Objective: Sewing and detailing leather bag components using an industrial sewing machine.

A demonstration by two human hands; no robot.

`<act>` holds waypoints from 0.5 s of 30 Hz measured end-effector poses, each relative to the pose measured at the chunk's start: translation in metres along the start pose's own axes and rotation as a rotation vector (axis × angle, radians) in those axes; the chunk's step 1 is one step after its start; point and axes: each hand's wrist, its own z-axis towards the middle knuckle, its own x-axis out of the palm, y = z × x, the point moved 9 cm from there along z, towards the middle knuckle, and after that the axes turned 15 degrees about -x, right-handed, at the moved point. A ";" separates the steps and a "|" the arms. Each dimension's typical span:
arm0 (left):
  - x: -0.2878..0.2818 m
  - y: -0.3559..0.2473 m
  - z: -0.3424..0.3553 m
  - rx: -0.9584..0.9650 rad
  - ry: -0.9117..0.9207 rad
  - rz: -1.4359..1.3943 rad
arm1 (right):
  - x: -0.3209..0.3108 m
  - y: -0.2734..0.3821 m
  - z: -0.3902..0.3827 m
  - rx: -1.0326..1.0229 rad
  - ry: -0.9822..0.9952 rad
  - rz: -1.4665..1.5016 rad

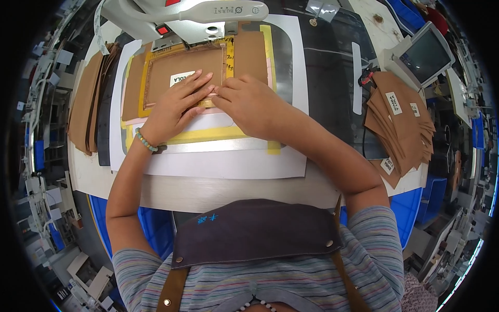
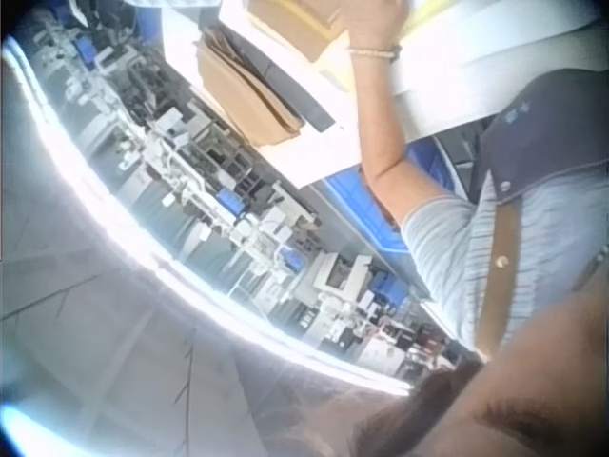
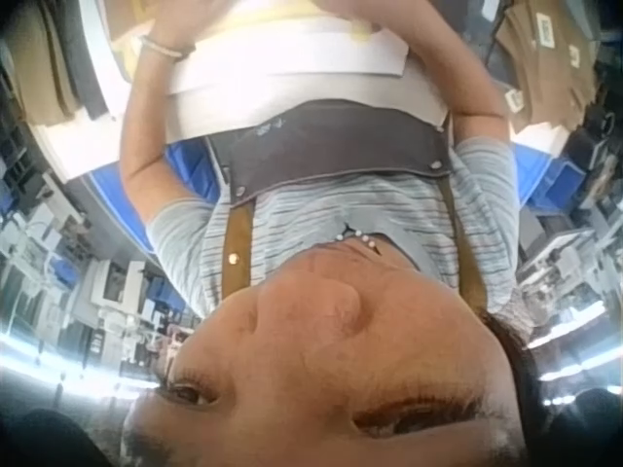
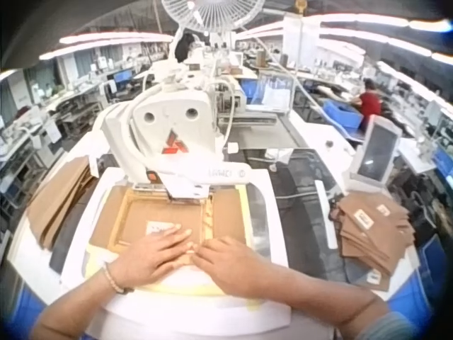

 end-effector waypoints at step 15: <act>-0.006 0.007 0.013 0.027 -0.009 0.025 | 0.001 -0.005 0.004 0.034 0.010 -0.077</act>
